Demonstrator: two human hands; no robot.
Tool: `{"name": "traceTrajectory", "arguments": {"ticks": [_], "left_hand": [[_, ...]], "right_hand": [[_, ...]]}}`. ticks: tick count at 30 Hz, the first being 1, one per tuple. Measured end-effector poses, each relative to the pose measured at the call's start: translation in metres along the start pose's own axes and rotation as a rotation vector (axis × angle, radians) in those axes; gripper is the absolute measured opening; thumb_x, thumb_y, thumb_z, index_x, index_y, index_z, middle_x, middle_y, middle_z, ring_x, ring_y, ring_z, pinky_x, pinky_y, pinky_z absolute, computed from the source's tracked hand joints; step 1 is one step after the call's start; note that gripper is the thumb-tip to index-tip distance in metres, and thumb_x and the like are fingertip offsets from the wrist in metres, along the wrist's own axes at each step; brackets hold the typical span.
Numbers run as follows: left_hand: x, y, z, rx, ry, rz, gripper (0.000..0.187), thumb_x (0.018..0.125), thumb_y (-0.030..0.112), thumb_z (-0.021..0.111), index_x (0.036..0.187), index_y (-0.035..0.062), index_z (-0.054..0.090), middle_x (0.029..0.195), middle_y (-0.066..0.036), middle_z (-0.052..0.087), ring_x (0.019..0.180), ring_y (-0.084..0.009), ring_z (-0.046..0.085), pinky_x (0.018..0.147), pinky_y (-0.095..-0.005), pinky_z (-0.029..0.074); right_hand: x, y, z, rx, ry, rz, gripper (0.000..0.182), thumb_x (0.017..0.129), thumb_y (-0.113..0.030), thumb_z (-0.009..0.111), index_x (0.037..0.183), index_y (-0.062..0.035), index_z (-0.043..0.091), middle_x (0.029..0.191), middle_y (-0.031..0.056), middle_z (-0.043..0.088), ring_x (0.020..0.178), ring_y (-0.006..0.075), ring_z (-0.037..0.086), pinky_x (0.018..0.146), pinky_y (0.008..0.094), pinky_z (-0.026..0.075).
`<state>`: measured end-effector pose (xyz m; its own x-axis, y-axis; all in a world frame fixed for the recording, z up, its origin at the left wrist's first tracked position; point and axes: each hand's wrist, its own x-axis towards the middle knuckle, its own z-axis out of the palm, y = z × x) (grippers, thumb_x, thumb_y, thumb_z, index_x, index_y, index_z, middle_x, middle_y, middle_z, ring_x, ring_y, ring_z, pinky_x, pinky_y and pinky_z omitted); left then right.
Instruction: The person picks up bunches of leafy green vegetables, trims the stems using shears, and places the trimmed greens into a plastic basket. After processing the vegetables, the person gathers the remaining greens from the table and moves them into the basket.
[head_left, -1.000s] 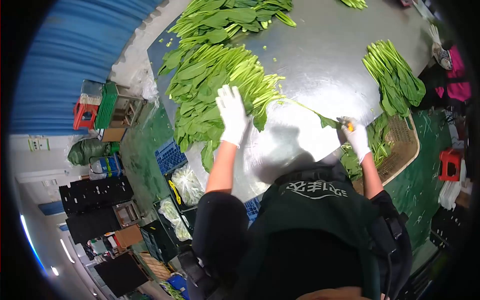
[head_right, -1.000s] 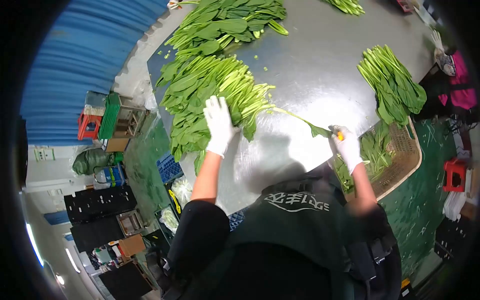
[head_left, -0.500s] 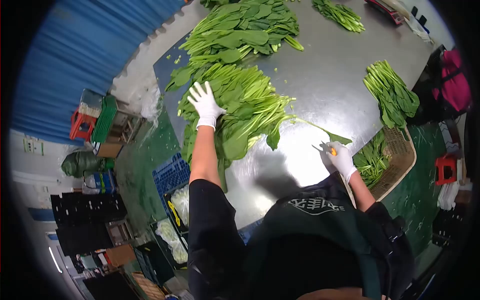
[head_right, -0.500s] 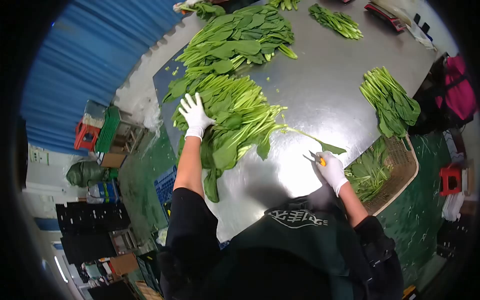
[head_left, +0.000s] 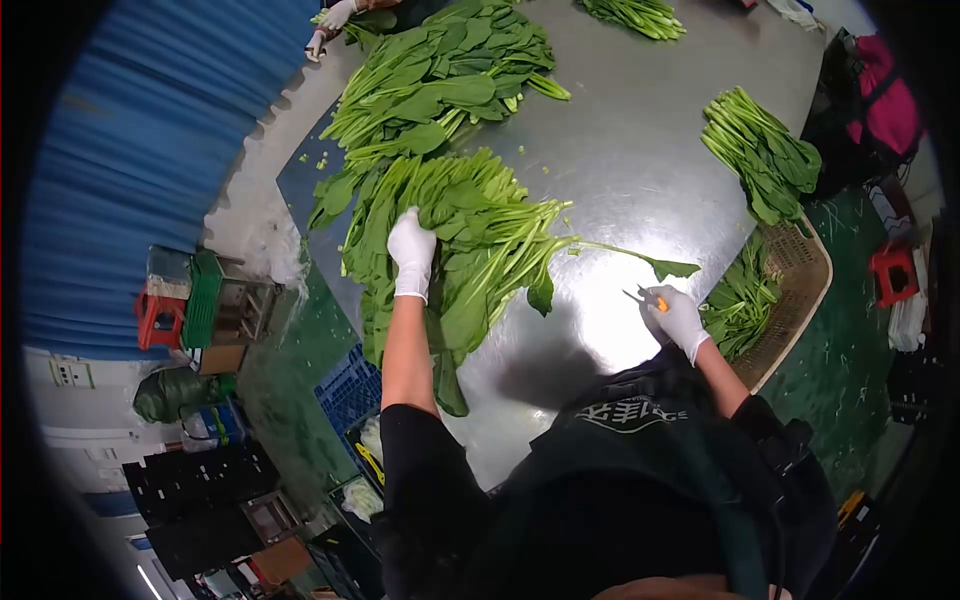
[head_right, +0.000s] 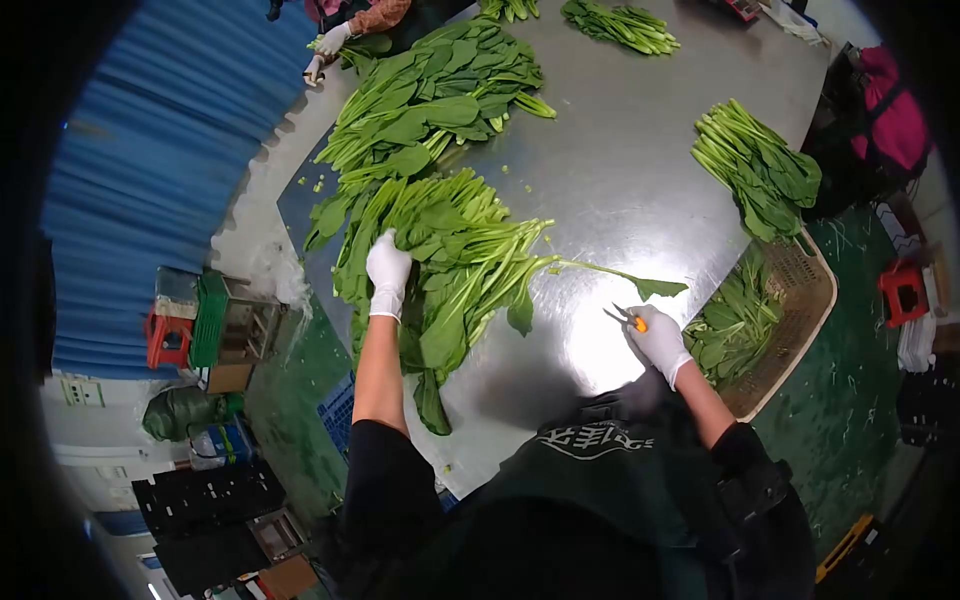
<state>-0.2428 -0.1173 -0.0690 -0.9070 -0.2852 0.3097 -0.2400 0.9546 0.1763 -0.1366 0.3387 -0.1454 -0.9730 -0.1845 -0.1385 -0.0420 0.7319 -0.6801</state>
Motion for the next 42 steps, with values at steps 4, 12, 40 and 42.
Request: {"name": "traceTrajectory", "arguments": {"ticks": [4,12,40,42], "left_hand": [[0.019,0.066,-0.06,0.013,0.248,0.191,0.035,0.065,0.0,0.059,0.099,0.009,0.062,0.086,-0.012,0.061,0.077,-0.0319,0.061,0.065,-0.0408,0.049],[-0.151,0.11,-0.051,0.474,0.019,0.213,0.044,0.074,0.008,0.056,0.118,0.0118,0.052,0.09,-0.006,0.052,0.081,-0.022,0.055,0.06,-0.032,0.049],[-0.267,0.09,-0.092,0.056,-0.091,-0.042,0.026,0.07,0.014,0.073,0.093,0.0064,0.064,0.092,-0.009,0.063,0.089,-0.0273,0.057,0.08,-0.0377,0.043],[-0.258,0.102,-0.084,-0.095,-0.073,0.024,0.028,0.072,0.013,0.071,0.098,0.0087,0.063,0.096,-0.009,0.063,0.093,-0.0273,0.057,0.084,-0.0378,0.042]], "right_hand": [[0.021,-0.004,-0.011,0.04,0.059,-0.046,0.026,0.078,-0.017,0.064,0.101,-0.0055,0.064,0.093,0.0155,0.064,0.083,0.0329,0.063,0.075,0.0368,0.05],[0.042,-0.002,-0.009,1.073,-0.197,0.348,0.021,0.083,-0.009,0.059,0.101,0.0013,0.06,0.084,0.0063,0.064,0.059,0.0066,0.059,0.045,0.0174,0.04],[0.072,-0.023,-0.018,-0.251,-0.396,-0.148,0.026,0.078,-0.017,0.069,0.101,-0.0063,0.063,0.079,0.014,0.062,0.078,0.0247,0.06,0.072,0.0342,0.047],[0.07,-0.019,-0.017,-0.22,-0.361,-0.184,0.024,0.079,-0.016,0.068,0.1,-0.0063,0.063,0.08,0.0131,0.062,0.078,0.0244,0.06,0.071,0.0349,0.047]]}}
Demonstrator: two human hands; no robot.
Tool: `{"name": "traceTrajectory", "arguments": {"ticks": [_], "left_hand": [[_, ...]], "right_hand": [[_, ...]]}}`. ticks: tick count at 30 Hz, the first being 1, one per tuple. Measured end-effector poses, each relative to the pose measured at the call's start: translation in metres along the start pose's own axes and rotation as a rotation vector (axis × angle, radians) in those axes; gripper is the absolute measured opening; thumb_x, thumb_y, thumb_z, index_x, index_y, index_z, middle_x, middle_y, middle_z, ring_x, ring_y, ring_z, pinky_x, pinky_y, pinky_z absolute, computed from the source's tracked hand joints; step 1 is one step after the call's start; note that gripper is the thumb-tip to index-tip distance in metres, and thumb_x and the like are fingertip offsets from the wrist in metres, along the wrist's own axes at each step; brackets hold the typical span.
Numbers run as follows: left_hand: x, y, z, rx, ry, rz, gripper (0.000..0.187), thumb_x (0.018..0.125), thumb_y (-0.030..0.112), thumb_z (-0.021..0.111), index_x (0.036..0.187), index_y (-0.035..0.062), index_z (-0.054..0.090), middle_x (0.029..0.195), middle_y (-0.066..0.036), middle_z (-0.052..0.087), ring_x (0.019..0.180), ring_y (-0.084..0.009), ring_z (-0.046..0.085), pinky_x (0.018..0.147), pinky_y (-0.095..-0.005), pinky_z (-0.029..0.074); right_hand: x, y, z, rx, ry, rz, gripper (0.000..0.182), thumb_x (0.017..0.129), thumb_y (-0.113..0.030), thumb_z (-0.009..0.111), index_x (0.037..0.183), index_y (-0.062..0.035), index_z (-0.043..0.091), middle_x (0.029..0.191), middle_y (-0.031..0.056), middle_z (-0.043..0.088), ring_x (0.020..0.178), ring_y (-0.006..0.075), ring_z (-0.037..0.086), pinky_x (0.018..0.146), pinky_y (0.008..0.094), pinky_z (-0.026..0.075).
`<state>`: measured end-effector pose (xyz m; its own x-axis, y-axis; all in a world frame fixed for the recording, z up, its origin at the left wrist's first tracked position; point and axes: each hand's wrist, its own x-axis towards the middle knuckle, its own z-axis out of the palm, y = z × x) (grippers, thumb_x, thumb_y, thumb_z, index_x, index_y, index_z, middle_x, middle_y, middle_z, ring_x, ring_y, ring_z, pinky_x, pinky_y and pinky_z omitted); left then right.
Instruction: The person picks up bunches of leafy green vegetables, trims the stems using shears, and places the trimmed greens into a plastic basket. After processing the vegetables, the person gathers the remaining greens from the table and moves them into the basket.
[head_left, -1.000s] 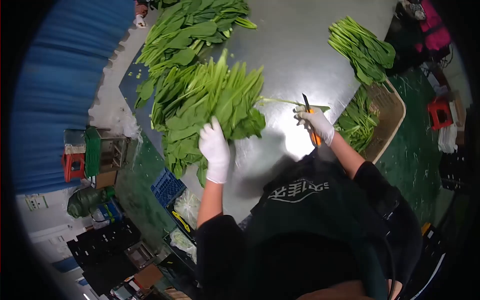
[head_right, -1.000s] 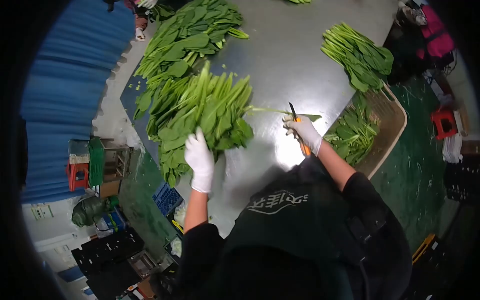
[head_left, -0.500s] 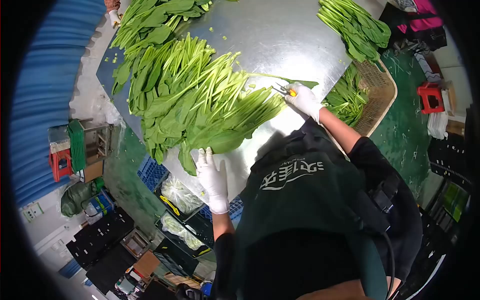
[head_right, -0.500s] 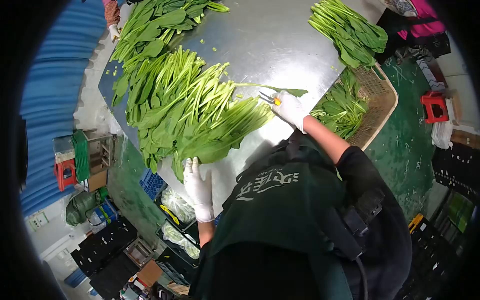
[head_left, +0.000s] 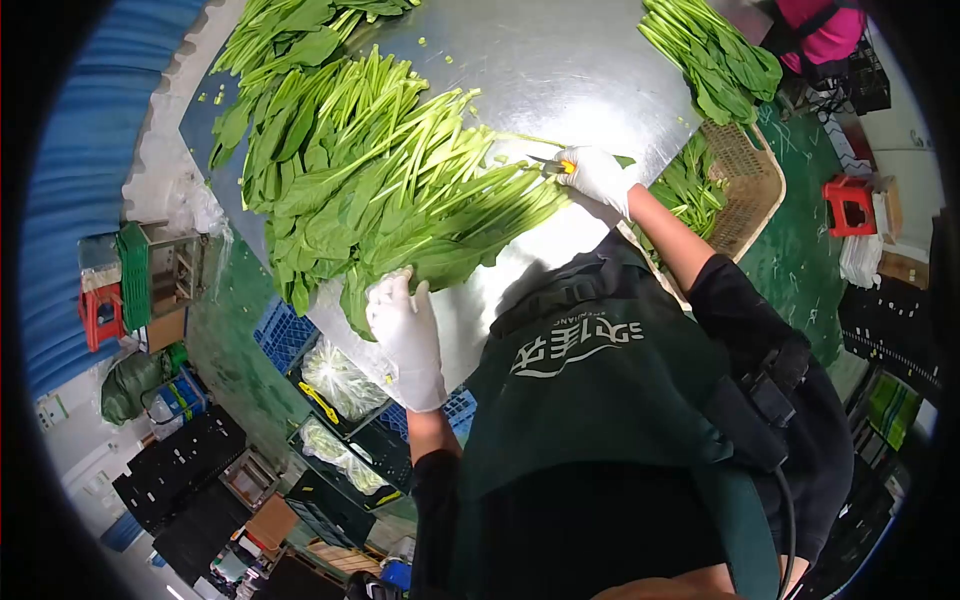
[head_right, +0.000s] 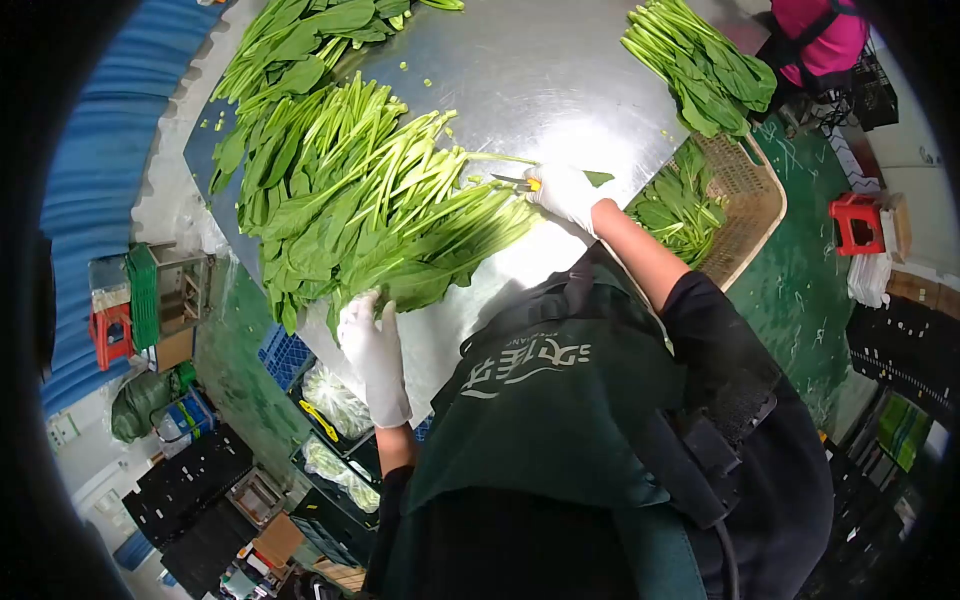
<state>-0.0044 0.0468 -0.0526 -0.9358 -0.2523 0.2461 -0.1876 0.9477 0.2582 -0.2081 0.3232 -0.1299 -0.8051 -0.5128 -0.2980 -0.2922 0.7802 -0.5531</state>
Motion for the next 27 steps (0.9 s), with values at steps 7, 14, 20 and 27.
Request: {"name": "traceTrajectory", "arguments": {"ticks": [7,14,20,27], "left_hand": [[0.031,0.036,0.037,-0.043,0.007,0.145,0.031,0.072,0.02,0.071,0.098,0.0069,0.062,0.092,-0.009,0.063,0.089,-0.0275,0.059,0.08,-0.0371,0.045],[0.047,0.027,0.001,0.273,-0.209,0.011,0.029,0.075,0.022,0.067,0.1,0.009,0.061,0.096,-0.01,0.063,0.09,-0.0261,0.058,0.078,-0.0388,0.046],[0.088,0.119,-0.024,-0.147,0.359,0.357,0.024,0.074,0.005,0.07,0.097,0.0056,0.064,0.092,-0.01,0.064,0.087,-0.0269,0.06,0.078,-0.0353,0.048],[0.102,0.145,0.058,-0.729,-0.298,0.235,0.024,0.072,0.02,0.073,0.086,0.0014,0.066,0.072,-0.01,0.062,0.062,-0.0197,0.056,0.059,-0.0291,0.045]], "right_hand": [[-0.043,-0.059,-0.053,1.004,0.318,0.055,0.015,0.085,-0.015,0.062,0.095,-0.0033,0.061,0.082,0.0068,0.064,0.067,0.0121,0.058,0.059,0.0254,0.046],[-0.042,-0.013,-0.042,1.472,0.515,0.213,0.015,0.085,-0.016,0.061,0.095,-0.0052,0.058,0.074,0.0067,0.064,0.052,0.0069,0.052,0.043,0.0167,0.038],[-0.059,-0.046,-0.036,1.256,0.425,0.132,0.015,0.087,-0.013,0.059,0.098,-0.0038,0.06,0.077,0.0029,0.064,0.056,0.0037,0.048,0.051,0.0183,0.038],[-0.068,-0.033,-0.04,1.053,0.358,0.112,0.026,0.085,-0.024,0.063,0.099,-0.0024,0.058,0.077,0.0017,0.057,0.07,0.0094,0.052,0.062,0.0249,0.043]]}}
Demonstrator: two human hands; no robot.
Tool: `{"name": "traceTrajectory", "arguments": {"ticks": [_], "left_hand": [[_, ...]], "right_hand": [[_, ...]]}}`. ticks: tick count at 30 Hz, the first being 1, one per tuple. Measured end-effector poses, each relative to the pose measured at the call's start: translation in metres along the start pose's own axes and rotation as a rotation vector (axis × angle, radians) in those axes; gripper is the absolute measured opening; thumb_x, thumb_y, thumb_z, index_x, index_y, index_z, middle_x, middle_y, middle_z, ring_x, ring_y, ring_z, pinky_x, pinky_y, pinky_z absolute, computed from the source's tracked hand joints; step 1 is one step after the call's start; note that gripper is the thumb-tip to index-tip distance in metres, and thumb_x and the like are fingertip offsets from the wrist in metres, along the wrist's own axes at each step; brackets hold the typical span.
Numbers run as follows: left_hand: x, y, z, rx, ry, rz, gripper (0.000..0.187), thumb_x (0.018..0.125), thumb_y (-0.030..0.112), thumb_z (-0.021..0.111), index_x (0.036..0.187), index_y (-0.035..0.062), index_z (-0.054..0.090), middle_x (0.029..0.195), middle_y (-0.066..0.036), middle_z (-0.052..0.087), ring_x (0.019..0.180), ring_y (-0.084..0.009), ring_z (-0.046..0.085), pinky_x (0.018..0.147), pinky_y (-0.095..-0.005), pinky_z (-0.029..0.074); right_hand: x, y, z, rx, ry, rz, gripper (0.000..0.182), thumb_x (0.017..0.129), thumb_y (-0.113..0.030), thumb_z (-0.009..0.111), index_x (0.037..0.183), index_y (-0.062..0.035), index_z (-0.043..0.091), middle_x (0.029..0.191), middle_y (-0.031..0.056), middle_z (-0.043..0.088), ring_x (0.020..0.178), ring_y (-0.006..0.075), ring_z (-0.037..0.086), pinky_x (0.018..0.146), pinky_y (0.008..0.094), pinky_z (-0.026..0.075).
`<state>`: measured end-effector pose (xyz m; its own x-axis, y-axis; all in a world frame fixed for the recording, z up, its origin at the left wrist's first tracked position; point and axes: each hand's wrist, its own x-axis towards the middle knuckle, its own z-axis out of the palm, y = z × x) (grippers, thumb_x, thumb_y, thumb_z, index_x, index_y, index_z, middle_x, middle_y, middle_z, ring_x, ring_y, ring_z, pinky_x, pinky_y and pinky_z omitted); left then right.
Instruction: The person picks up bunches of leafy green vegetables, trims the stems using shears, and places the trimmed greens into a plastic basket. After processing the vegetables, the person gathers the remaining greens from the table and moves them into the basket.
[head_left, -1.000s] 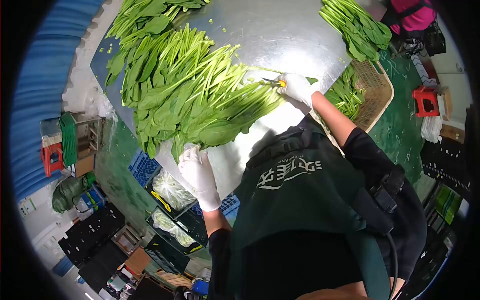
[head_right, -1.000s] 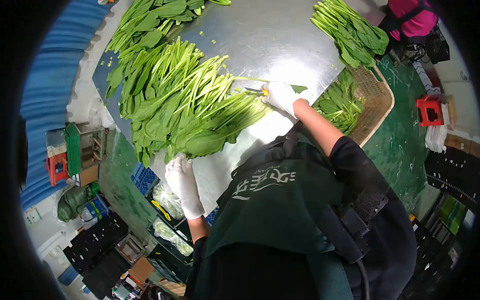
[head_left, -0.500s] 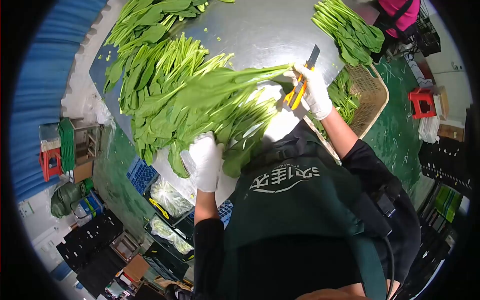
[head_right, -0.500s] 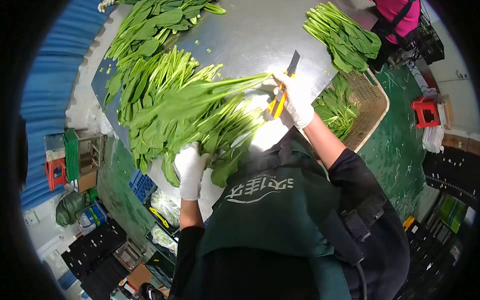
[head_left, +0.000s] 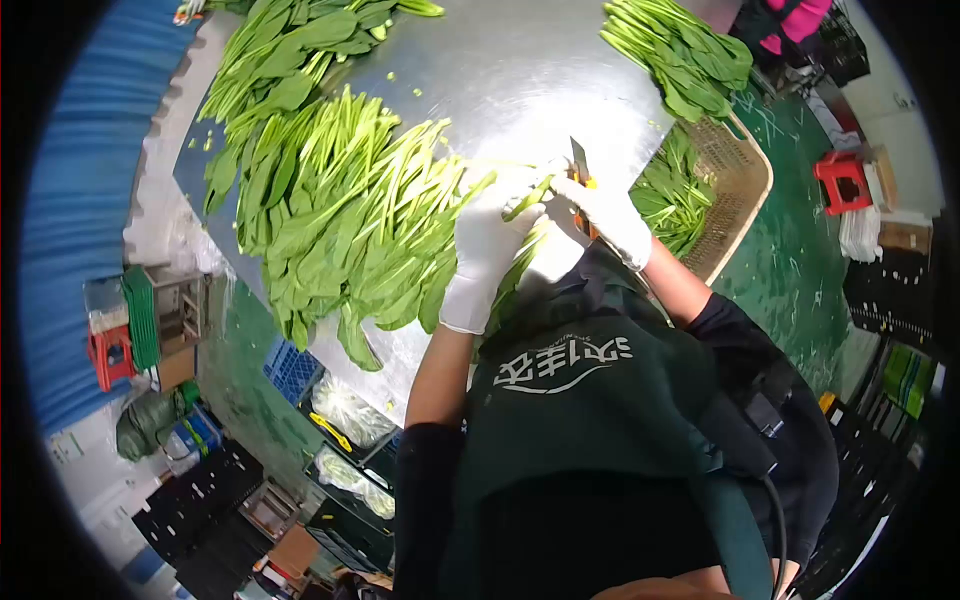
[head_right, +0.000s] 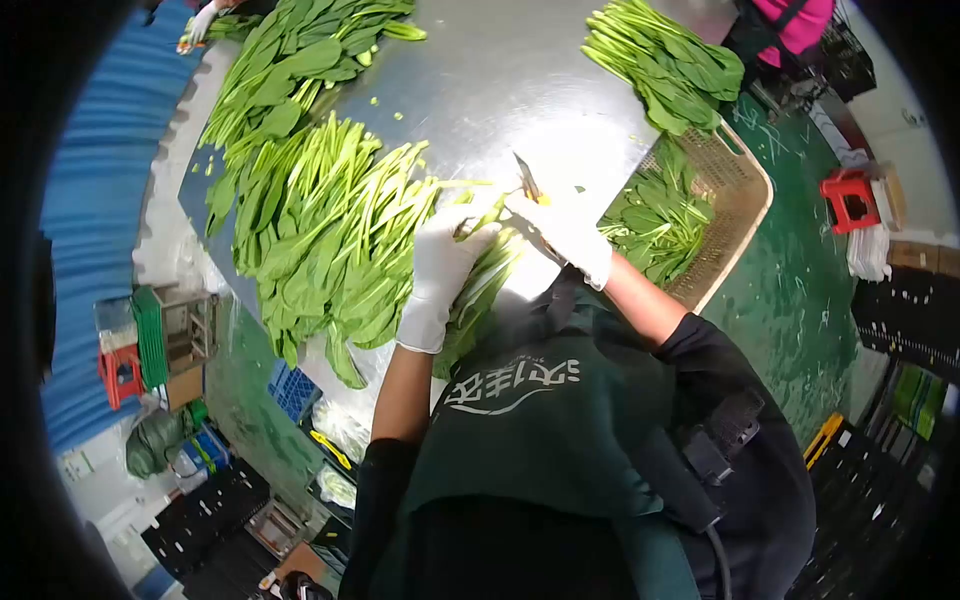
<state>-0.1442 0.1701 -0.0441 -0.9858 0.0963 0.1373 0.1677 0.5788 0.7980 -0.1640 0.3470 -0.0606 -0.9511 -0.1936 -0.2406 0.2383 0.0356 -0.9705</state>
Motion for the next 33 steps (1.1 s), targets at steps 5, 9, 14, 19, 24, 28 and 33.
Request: {"name": "traceTrajectory", "arguments": {"ticks": [5,9,14,19,24,28,33], "left_hand": [[-0.003,0.004,0.013,0.019,0.006,-0.166,0.018,0.07,0.012,0.073,0.084,0.0025,0.066,0.069,-0.006,0.06,0.058,-0.0137,0.053,0.056,-0.0249,0.043],[-0.006,0.002,0.021,-0.056,0.029,-0.187,0.015,0.071,0.01,0.073,0.082,0.0025,0.066,0.07,-0.004,0.06,0.058,-0.0109,0.052,0.057,-0.0237,0.043],[-0.013,-0.005,0.022,-0.029,0.11,-0.004,0.014,0.073,0.009,0.073,0.084,0.0032,0.066,0.071,-0.001,0.06,0.059,-0.0088,0.05,0.059,-0.023,0.044],[-0.038,-0.022,-0.032,-0.573,0.133,-0.49,0.007,0.081,0.008,0.064,0.084,0.0023,0.062,0.071,0.002,0.056,0.066,-0.0068,0.048,0.06,-0.0212,0.039],[-0.046,-0.06,-0.04,-0.159,0.114,-0.43,0.01,0.08,0.014,0.063,0.079,0.0035,0.062,0.066,-0.004,0.057,0.059,-0.0158,0.05,0.06,-0.0287,0.043],[-0.033,-0.077,-0.024,0.289,0.025,-0.285,0.016,0.079,0.025,0.062,0.076,0.0091,0.062,0.073,-0.013,0.06,0.068,-0.0333,0.058,0.061,-0.039,0.045],[-0.002,-0.115,0.024,0.561,0.167,-0.161,0.013,0.072,0.023,0.066,0.079,0.0116,0.064,0.078,-0.011,0.062,0.068,-0.0292,0.058,0.062,-0.0372,0.047]], "right_hand": [[-0.011,0.012,-0.016,-0.648,0.089,-0.279,0.032,0.085,-0.017,0.06,0.114,-0.0038,0.057,0.097,0.0109,0.063,0.088,0.0225,0.059,0.081,0.031,0.046],[-0.016,0.01,-0.016,-0.777,-0.035,-0.259,0.03,0.081,-0.013,0.057,0.11,-0.0084,0.058,0.093,0.0133,0.062,0.084,0.031,0.059,0.075,0.035,0.048],[-0.001,0.03,-0.016,-0.792,-0.153,-0.127,0.021,0.081,-0.021,0.058,0.094,-0.0053,0.06,0.078,0.0163,0.061,0.075,0.0326,0.059,0.067,0.0386,0.047],[0.035,0.066,-0.027,-1.046,0.095,-0.134,0.022,0.078,-0.022,0.062,0.093,-0.005,0.062,0.076,0.0163,0.062,0.076,0.0328,0.06,0.07,0.0409,0.047],[0.062,0.117,-0.028,-1.078,0.158,-0.411,0.017,0.076,-0.018,0.062,0.087,-0.0057,0.064,0.086,0.0173,0.061,0.083,0.0351,0.058,0.074,0.0429,0.046],[0.028,0.096,-0.091,-1.217,0.119,-0.154,0.021,0.076,-0.015,0.062,0.096,-0.0105,0.063,0.091,0.0158,0.06,0.084,0.0348,0.06,0.073,0.0419,0.048],[-0.024,0.126,-0.211,-1.434,0.334,0.074,0.021,0.075,-0.011,0.06,0.096,-0.0076,0.061,0.096,0.0186,0.059,0.081,0.0355,0.062,0.07,0.0425,0.05]]}}
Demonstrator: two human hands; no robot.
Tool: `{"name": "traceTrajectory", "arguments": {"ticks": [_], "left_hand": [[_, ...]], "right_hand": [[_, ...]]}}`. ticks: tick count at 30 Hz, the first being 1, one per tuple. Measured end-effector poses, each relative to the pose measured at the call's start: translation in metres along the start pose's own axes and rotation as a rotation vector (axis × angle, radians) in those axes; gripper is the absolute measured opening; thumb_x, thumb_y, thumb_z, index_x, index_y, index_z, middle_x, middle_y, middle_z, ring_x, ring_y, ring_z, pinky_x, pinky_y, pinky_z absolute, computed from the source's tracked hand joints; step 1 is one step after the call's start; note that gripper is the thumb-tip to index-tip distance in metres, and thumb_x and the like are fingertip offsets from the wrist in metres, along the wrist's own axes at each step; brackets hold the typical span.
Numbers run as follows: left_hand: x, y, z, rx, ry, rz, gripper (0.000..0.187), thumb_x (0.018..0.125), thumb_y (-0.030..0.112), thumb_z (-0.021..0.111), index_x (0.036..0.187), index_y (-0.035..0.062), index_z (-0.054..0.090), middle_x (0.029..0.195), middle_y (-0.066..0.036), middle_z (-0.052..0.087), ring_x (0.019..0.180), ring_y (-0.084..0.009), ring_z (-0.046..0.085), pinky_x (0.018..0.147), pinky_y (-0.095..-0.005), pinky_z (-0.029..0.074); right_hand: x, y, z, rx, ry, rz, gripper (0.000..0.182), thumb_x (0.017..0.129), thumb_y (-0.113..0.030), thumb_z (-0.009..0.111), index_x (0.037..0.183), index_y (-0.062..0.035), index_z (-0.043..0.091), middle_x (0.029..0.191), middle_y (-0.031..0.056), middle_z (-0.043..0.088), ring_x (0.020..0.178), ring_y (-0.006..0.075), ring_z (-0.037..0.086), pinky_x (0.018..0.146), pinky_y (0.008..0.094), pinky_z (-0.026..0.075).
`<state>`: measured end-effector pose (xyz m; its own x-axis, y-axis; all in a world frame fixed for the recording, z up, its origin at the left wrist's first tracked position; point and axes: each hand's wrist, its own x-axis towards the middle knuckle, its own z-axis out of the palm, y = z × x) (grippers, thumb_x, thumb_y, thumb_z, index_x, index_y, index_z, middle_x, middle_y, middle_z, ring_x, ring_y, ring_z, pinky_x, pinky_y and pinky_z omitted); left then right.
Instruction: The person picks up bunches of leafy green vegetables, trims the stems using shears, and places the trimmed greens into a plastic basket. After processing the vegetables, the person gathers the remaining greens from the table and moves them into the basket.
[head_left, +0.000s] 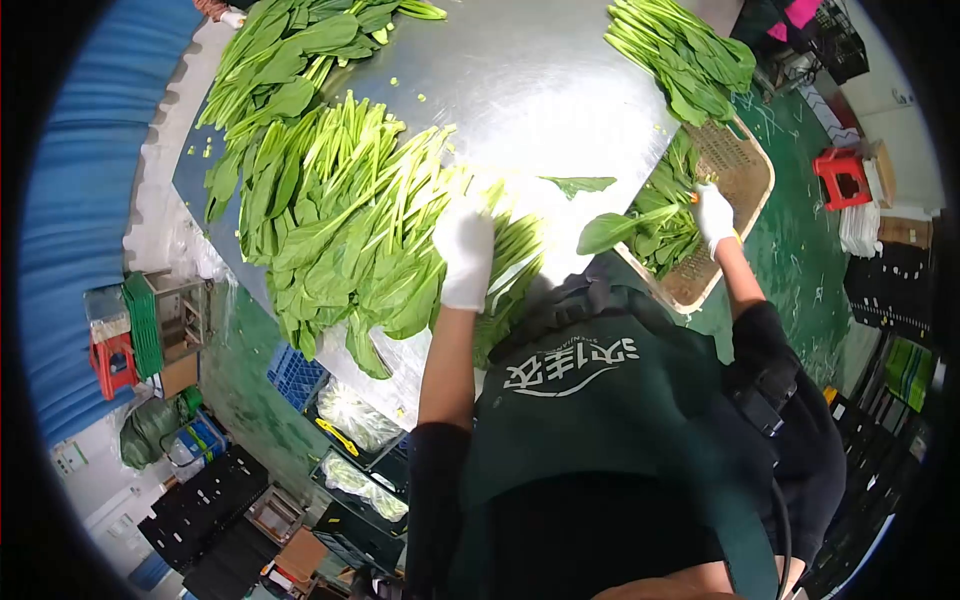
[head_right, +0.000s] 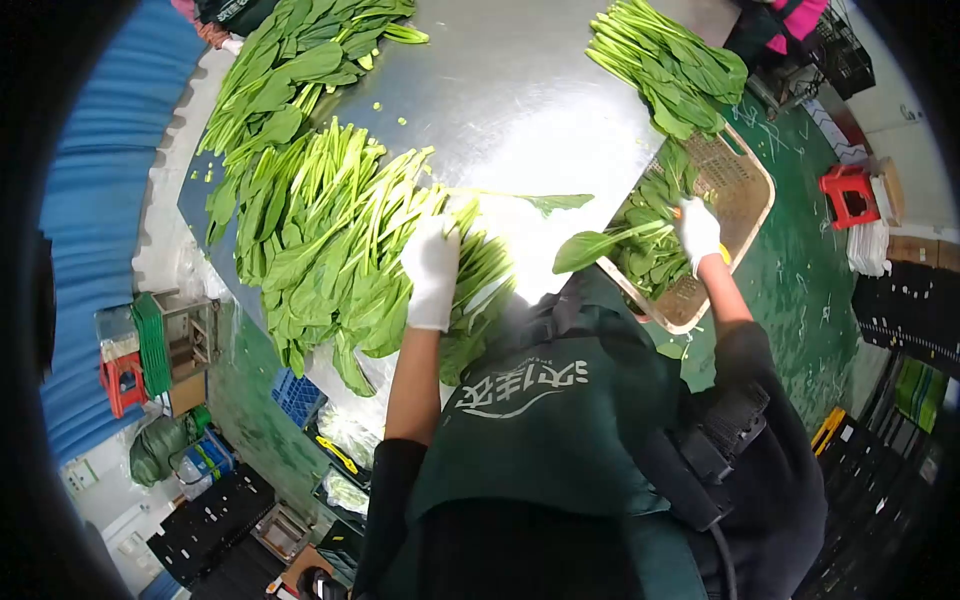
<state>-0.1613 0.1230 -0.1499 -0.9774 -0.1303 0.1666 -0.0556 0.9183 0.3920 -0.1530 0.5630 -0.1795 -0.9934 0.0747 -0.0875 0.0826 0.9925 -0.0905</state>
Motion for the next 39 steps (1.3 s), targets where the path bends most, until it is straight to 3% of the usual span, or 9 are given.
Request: {"name": "traceTrajectory", "arguments": {"ticks": [3,8,11,15,18,26,28,32,39], "left_hand": [[0.014,0.011,0.022,0.2,0.326,0.326,0.016,0.069,0.023,0.068,0.081,0.0134,0.064,0.081,-0.008,0.06,0.072,-0.0278,0.058,0.061,-0.0368,0.047],[0.019,0.017,0.021,0.342,0.267,0.39,0.019,0.066,0.024,0.07,0.079,0.0128,0.063,0.081,-0.008,0.06,0.074,-0.0276,0.058,0.063,-0.036,0.047],[0.012,0.04,-0.04,-0.202,-0.087,0.031,0.028,0.064,0.024,0.074,0.086,0.0098,0.063,0.08,-0.011,0.063,0.075,-0.0286,0.06,0.066,-0.0378,0.048],[0.003,0.033,-0.06,-0.401,-0.149,-0.155,0.027,0.067,0.023,0.074,0.087,0.0077,0.063,0.081,-0.012,0.061,0.077,-0.0299,0.058,0.07,-0.0382,0.045],[0.002,0.03,-0.071,-0.48,-0.161,-0.137,0.024,0.068,0.021,0.073,0.084,0.0056,0.063,0.081,-0.013,0.061,0.077,-0.0295,0.058,0.07,-0.0379,0.045],[-0.004,0.028,-0.074,-0.508,-0.05,-0.013,0.023,0.069,0.006,0.073,0.089,0.0022,0.064,0.078,-0.008,0.061,0.069,-0.0182,0.055,0.066,-0.03,0.044],[-0.007,0.034,-0.111,-0.689,0.029,-0.044,0.022,0.071,0.006,0.073,0.09,0.0025,0.064,0.078,-0.007,0.061,0.069,-0.017,0.055,0.067,-0.0283,0.045],[-0.02,0.034,-0.212,-1.119,0.135,-0.632,0.017,0.079,0.007,0.065,0.094,0.0019,0.059,0.079,-0.004,0.058,0.071,-0.0116,0.053,0.067,-0.0229,0.043],[-0.043,-0.031,-0.227,-0.678,0.296,-0.479,0.015,0.078,0.003,0.066,0.09,0.002,0.058,0.08,-0.001,0.053,0.072,-0.0084,0.047,0.066,-0.0216,0.039]], "right_hand": [[-0.003,-0.011,-0.019,0.113,0.049,0.096,0.028,0.075,-0.013,0.063,0.103,-0.0091,0.062,0.104,0.0162,0.059,0.088,0.0329,0.062,0.076,0.0393,0.05],[-0.001,-0.121,-0.042,0.527,0.024,-0.127,0.028,0.079,-0.02,0.064,0.104,-0.0084,0.061,0.096,0.0144,0.062,0.09,0.0318,0.061,0.08,0.0366,0.048],[-0.007,-0.19,-0.053,0.673,-0.172,-0.273,0.029,0.081,-0.016,0.064,0.108,-0.005,0.059,0.099,0.0162,0.062,0.091,0.0306,0.061,0.079,0.0343,0.049],[-0.006,-0.249,-0.078,0.751,-0.373,-0.4,0.026,0.087,-0.018,0.058,0.11,-0.0056,0.057,0.093,0.0159,0.061,0.085,0.0306,0.059,0.075,0.035,0.048],[-0.008,-0.266,-0.098,0.862,-0.209,-0.551,0.023,0.088,-0.018,0.057,0.108,-0.0062,0.056,0.094,0.016,0.061,0.086,0.0311,0.059,0.076,0.0362,0.047],[0.01,-0.267,-0.067,0.787,-0.398,-0.566,0.028,0.086,-0.019,0.052,0.109,-0.0037,0.059,0.098,0.0189,0.063,0.089,0.0322,0.06,0.077,0.0386,0.047],[0.018,-0.259,-0.061,0.596,-0.58,-0.287,0.018,0.086,-0.019,0.056,0.095,-0.0034,0.062,0.075,0.0162,0.062,0.072,0.03,0.06,0.068,0.0384,0.047],[0.038,-0.271,-0.049,0.533,-0.443,-0.352,0.021,0.085,-0.022,0.057,0.093,-0.0027,0.061,0.068,0.0109,0.058,0.065,0.0219,0.056,0.064,0.0376,0.046],[0.1,-0.365,-0.028,1.097,-0.428,-0.328,0.027,0.083,-0.022,0.056,0.099,-0.0019,0.063,0.088,0.015,0.064,0.079,0.0204,0.058,0.073,0.0351,0.047]]}}
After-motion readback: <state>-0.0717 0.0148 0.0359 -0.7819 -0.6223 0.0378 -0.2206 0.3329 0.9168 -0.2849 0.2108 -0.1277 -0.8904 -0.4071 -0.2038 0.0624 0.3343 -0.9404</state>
